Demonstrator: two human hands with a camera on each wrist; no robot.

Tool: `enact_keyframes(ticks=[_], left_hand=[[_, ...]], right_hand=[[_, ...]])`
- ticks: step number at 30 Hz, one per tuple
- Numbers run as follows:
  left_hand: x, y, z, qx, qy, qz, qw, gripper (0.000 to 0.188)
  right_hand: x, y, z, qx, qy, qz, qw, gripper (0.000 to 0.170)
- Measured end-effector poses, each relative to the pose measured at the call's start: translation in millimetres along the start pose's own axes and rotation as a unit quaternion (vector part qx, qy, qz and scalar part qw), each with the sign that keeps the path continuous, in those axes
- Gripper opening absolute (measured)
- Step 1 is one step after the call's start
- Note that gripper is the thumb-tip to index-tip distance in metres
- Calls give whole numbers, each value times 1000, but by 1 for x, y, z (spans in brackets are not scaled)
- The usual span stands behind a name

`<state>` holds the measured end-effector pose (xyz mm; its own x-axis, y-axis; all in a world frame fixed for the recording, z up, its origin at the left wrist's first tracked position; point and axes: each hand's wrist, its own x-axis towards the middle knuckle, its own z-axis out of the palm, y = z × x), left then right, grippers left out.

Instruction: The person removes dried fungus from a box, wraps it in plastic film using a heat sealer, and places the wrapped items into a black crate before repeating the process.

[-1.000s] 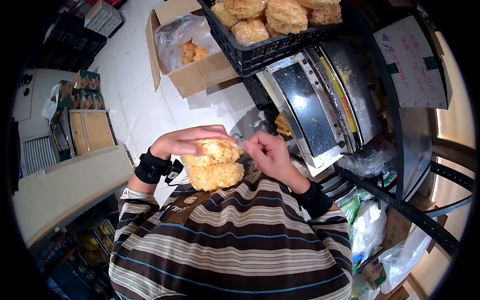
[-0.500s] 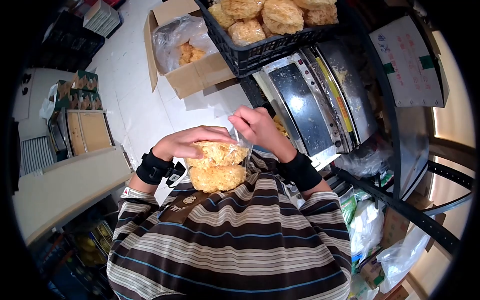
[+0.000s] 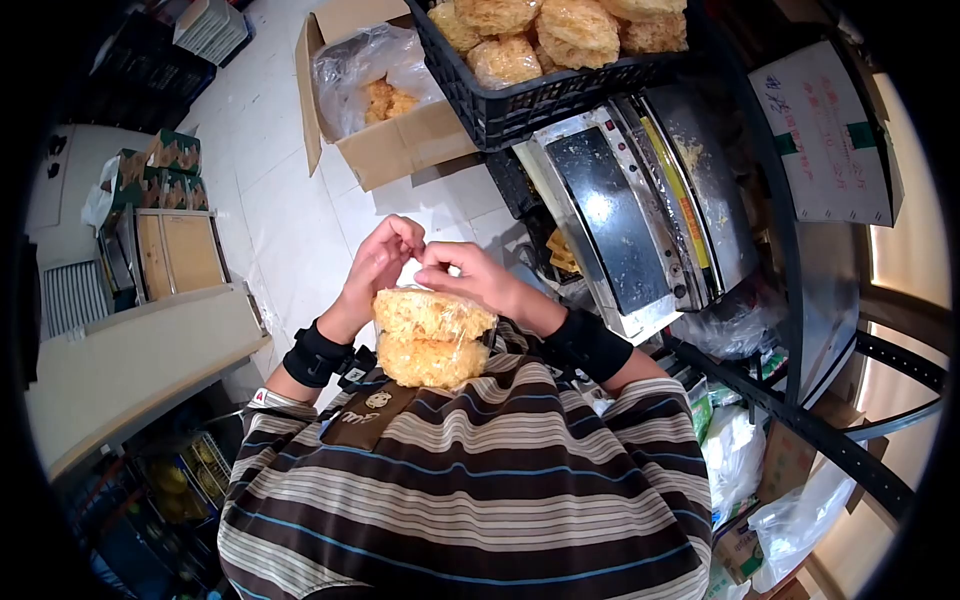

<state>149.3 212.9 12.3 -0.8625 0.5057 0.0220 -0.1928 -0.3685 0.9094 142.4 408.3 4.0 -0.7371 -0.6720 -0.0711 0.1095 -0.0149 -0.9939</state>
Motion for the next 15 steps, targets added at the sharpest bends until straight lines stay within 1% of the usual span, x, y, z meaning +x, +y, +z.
enact_keyframes(ticks=[1,2,3,5,6,8,9,10,11,13,14,15], left_hand=[[1,1,1,8,13,28,999,33],[0,5,2,47,18,22,998,31],[2,9,6,47,18,22,999,31],[7,13,13,97,35,77,992,30],[8,10,8,124,25,113,986,27],[8,6,3,138,35,122,982,25],[8,5,1,151,44,131,979,23],[6,6,-2,201,64,134,968,24],[3,7,-3,200,62,133,969,24],[-5,17,2,205,128,20,970,30],[-12,16,-1,192,127,-42,972,50],[-17,20,4,193,125,-43,972,50]], right_hand=[[2,1,3,38,-36,-26,998,20],[1,-1,2,85,-80,12,993,23],[0,-1,3,85,-80,13,993,23],[0,3,5,178,-142,83,970,38],[6,13,10,180,-187,127,957,49],[3,27,7,193,-194,135,952,50],[3,25,6,205,-200,143,947,51],[2,22,1,186,-207,137,951,49],[1,20,-6,186,-205,137,951,49],[-1,14,-18,169,-140,172,960,49],[-7,7,-25,183,-68,196,961,45],[-10,7,-28,184,-67,195,961,45]])
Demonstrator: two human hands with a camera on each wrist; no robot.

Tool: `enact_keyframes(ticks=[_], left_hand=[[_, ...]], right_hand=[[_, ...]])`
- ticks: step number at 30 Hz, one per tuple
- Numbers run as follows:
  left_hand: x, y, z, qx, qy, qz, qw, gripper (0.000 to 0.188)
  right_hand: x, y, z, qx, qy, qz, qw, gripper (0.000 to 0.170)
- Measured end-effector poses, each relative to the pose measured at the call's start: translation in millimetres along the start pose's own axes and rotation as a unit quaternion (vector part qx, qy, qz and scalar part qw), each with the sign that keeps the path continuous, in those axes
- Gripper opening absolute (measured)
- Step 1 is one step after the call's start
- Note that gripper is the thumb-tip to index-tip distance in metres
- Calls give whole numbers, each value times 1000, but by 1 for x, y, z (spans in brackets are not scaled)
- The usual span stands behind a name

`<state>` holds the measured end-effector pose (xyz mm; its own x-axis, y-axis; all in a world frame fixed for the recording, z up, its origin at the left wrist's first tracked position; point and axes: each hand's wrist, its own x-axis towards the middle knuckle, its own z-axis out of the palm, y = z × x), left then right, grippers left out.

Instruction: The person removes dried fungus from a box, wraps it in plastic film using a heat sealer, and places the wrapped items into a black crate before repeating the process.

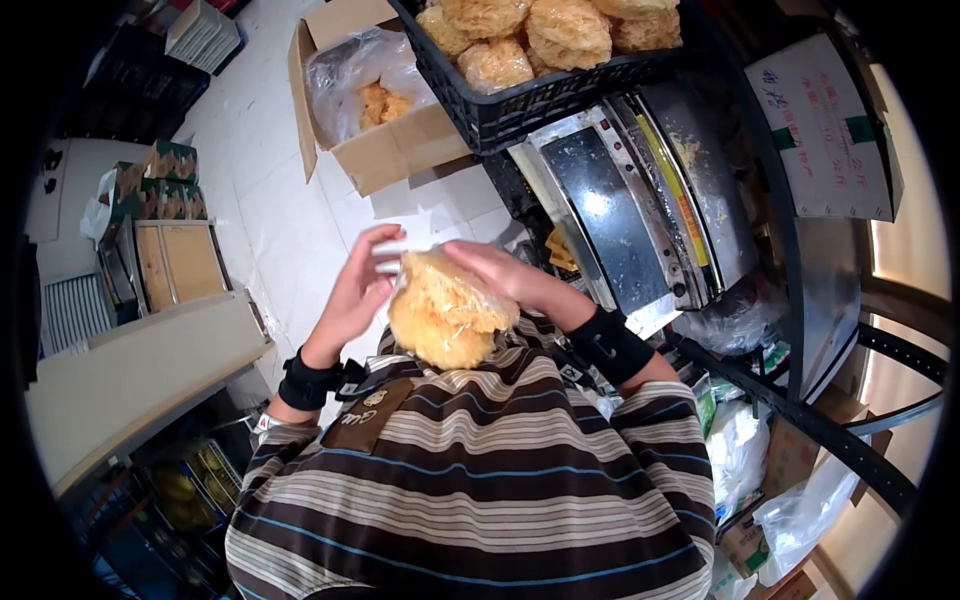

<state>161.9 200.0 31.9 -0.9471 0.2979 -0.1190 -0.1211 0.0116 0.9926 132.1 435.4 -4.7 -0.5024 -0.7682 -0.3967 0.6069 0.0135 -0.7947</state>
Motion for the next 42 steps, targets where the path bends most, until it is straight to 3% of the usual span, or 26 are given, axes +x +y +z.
enact_keyframes(ticks=[2,3,5,6,9,10,13,17,20,22,29,32,35,38,40,41,42], left_hand=[[-7,11,5,-15,-117,-96,988,75],[-5,14,11,-15,-116,-98,988,75],[5,16,24,69,-104,-4,992,95],[10,11,21,70,-103,-3,992,95],[22,-3,11,216,-77,18,973,94],[23,-1,11,217,-78,18,973,94],[27,5,15,143,-54,26,988,95],[31,1,16,111,-52,17,992,94],[30,-1,11,77,-56,43,995,90],[31,0,10,111,-51,84,989,86],[30,-4,11,115,-35,106,987,81],[31,-4,10,63,6,82,995,78],[32,-2,7,125,20,132,983,77],[31,1,3,196,7,184,963,78],[28,2,6,40,17,136,990,80],[29,4,6,39,19,139,989,80],[31,7,6,47,18,170,984,82]], right_hand=[[-2,3,-3,5,181,-33,983,41],[0,5,-3,7,179,-32,983,41],[5,7,-6,-168,245,-56,953,38],[7,4,-6,-170,245,-57,953,38],[13,-14,-3,-273,348,-164,882,38],[12,-21,-1,-273,349,-165,881,38],[9,-40,6,-383,433,-189,794,36],[9,-44,14,-391,450,-168,785,39],[4,-45,16,-353,452,-214,791,41],[5,-47,12,-361,400,-295,789,42],[9,-46,18,-324,397,-286,810,45],[8,-54,28,-382,412,-286,776,47],[9,-54,28,-392,411,-308,763,48],[8,-52,20,-372,399,-294,785,50],[6,-54,6,-162,311,-319,881,60],[-1,-54,1,-184,291,-300,890,74],[-4,-54,2,-188,291,-302,888,74]])
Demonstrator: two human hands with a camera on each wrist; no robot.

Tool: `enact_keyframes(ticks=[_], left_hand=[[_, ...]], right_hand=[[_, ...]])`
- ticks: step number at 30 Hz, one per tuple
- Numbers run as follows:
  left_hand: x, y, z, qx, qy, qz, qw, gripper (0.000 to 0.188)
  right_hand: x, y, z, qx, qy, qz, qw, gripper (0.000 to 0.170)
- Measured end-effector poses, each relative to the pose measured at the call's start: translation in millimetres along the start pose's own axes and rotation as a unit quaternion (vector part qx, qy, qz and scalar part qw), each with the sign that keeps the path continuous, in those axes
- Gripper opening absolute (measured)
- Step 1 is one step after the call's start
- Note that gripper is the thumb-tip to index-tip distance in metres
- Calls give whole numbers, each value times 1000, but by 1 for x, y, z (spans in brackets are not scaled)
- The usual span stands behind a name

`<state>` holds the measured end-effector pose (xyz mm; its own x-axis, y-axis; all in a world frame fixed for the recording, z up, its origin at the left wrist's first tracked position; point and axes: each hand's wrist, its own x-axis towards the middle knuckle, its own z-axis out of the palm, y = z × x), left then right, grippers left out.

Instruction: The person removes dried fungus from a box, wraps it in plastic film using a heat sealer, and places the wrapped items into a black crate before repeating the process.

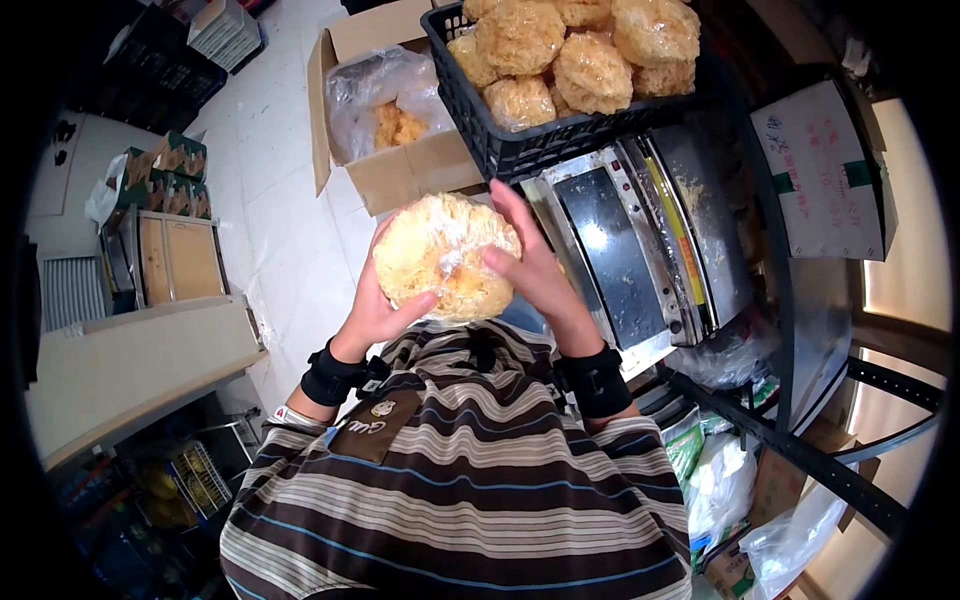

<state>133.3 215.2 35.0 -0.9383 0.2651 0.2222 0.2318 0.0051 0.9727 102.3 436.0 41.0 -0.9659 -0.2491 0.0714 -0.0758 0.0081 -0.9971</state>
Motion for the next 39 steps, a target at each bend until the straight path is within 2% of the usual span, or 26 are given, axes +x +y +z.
enact_keyframes(ticks=[2,4,5,7,8,9,11,12,13,14,15,16,18,19,20,22,23,24,26,28,30,32,34,36,38,39], left_hand=[[6,1,-1,7,1,38,999,84],[9,-1,-4,83,-13,52,995,88],[11,-2,-5,83,-10,55,995,88],[14,-2,-6,-60,-1,-59,997,85],[16,-2,-6,-131,2,-114,985,84],[19,-4,-4,-147,-4,-103,984,86],[24,-8,-2,-212,-25,-124,969,85],[26,-9,-4,-271,-44,-147,950,85],[29,-9,0,-357,-69,-149,920,85],[32,-9,2,-466,-61,-186,863,84],[36,-12,7,-472,-17,-201,859,84],[41,-16,9,-478,25,-214,852,83],[48,-19,7,-453,19,-175,874,84],[52,-19,8,-431,14,-137,892,86],[55,-20,9,-434,8,-137,890,86],[61,-19,14,-466,-39,-68,881,89],[66,-19,19,-468,-45,-70,880,89],[72,-20,24,-466,-65,-55,881,89],[84,-19,32,-464,-90,-38,880,89],[95,-14,36,-452,-65,-99,884,83],[109,-4,43,-414,-67,-114,901,80],[120,7,51,-372,-67,-129,917,76],[136,16,63,-306,-82,-120,941,71],[152,25,73,-318,-102,-119,935,73],[167,30,86,-230,-133,-56,962,86],[173,38,93,-218,-120,-65,966,88]], right_hand=[[-5,-1,0,174,-101,82,976,84],[-4,-5,0,159,-85,75,981,89],[-5,-9,-1,122,-45,45,991,92],[-4,-14,0,43,30,-23,998,98],[-2,-16,-3,41,29,-27,998,98],[0,-20,-8,-99,39,-105,989,98],[4,-29,-13,-329,62,-259,906,98],[7,-30,-13,-328,63,-262,905,98],[11,-29,-13,-385,58,-286,876,98],[14,-29,-12,-439,53,-308,842,98],[13,-37,-12,-471,1,-303,829,95],[14,-37,-12,-469,4,-306,829,95],[14,-39,-18,-342,-56,-349,870,94],[12,-34,-23,-289,-27,-305,907,97],[14,-32,-27,-294,-23,-304,906,97],[19,-33,-28,-103,96,-189,972,99],[22,-35,-27,16,87,-130,987,96],[22,-33,-35,13,94,-131,987,96],[21,-23,-55,128,-5,-5,992,90],[22,-22,-71,131,-6,0,991,90],[21,-17,-89,277,32,44,959,92],[23,-8,-107,257,46,44,964,94],[28,-4,-125,318,48,74,944,94],[30,-2,-142,319,57,64,944,93],[32,1,-158,362,88,56,926,88],[33,2,-165,345,103,40,932,87]])
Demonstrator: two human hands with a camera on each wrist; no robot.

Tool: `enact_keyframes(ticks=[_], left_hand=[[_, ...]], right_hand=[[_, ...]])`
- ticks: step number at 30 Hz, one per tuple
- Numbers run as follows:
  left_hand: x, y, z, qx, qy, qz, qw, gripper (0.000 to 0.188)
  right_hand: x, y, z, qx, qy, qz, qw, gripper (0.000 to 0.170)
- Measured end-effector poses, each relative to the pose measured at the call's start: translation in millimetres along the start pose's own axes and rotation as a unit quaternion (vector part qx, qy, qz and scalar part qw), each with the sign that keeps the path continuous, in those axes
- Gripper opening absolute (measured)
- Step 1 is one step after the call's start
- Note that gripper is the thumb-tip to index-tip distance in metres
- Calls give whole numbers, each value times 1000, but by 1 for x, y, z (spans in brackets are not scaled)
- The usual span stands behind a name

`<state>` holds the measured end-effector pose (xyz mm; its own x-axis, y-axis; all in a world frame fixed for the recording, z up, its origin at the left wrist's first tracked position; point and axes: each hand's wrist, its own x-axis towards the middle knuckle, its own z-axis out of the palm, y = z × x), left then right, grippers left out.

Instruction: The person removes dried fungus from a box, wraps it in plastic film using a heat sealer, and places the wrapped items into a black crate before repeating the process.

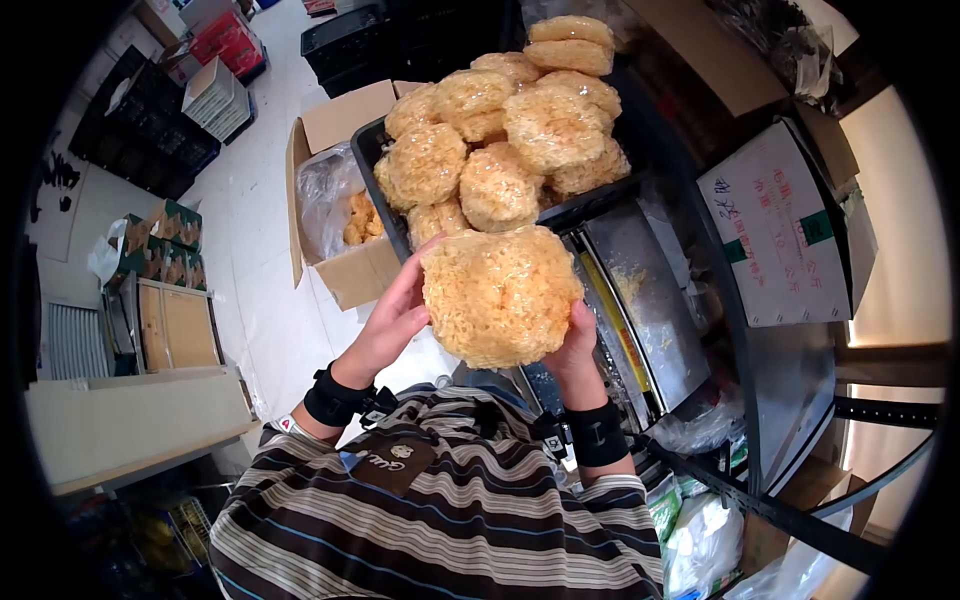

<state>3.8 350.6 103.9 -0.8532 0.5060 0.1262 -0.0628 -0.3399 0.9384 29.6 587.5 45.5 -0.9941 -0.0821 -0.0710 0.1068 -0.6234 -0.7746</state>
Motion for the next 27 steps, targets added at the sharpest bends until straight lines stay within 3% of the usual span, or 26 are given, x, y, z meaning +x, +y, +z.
enact_keyframes(ticks=[11,16,18,25,27], left_hand=[[34,-7,26,87,19,-9,996,73],[40,-9,33,60,41,3,997,74],[42,-6,35,60,88,18,994,75],[40,-22,11,100,76,100,987,69],[42,-22,5,118,111,104,981,67]], right_hand=[[18,-17,-55,34,-14,27,999,90],[25,-13,-68,135,-50,28,989,95],[25,-13,-69,107,-46,19,993,96],[26,-11,-62,70,-30,2,997,99],[27,-12,-55,55,-18,-10,998,99]])
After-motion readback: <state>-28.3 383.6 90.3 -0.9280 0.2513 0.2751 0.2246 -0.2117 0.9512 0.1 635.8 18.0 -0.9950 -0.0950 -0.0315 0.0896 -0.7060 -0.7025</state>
